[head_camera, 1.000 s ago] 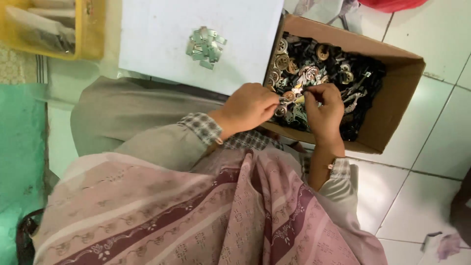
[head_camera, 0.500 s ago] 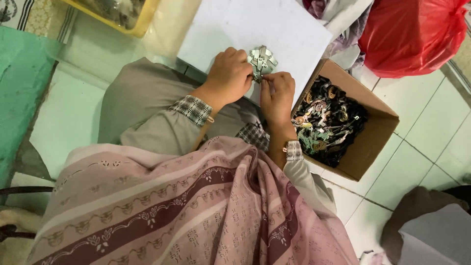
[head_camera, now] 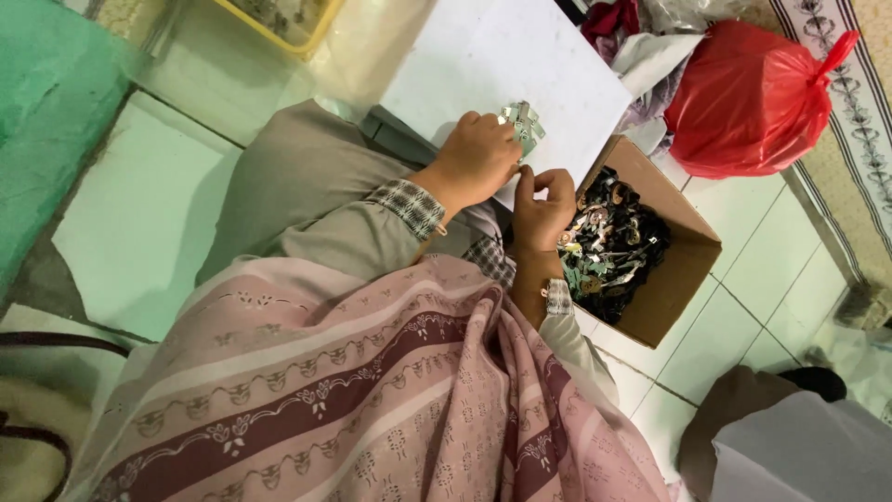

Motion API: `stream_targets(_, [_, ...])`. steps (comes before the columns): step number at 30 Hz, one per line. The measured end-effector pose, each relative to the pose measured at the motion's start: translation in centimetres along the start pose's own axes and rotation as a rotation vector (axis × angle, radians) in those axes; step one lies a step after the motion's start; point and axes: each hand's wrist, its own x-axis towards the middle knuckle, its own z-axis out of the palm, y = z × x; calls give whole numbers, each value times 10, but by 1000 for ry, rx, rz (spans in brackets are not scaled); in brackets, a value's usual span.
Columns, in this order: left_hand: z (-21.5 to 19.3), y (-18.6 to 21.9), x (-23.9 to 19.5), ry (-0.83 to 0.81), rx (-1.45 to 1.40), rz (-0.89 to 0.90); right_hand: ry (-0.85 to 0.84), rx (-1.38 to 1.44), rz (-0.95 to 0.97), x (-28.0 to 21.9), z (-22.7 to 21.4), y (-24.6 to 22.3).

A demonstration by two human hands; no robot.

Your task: The person sorts through a box of small metal buckles, selects specific pieces to place on a white surface, and then gathers a set of them into a small plastic bag.

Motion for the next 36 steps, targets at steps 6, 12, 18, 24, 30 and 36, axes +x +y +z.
stream_targets(6, [-62, -3, 3, -97, -57, -50, -118, 31, -108, -6, -21, -61])
stream_targets(12, [-147, -83, -41, -74, 148, -155, -215, 108, -456, -36, 5, -72])
stream_targets(18, [-223, -61, -103, -25, 111, -202, -300, 97, -574, -14, 37, -138])
stream_targets(24, [-214, -61, -112, -68, 91, -342, -418, 14, -635, 8, 83, -167])
stream_targets(30, [-198, -79, -99, -125, 102, -351, -418, -252, -836, 34, 137, -161])
stream_targets(36, [-213, -82, -92, -259, 19, -453, -1099, -827, -706, 37, 196, -157])
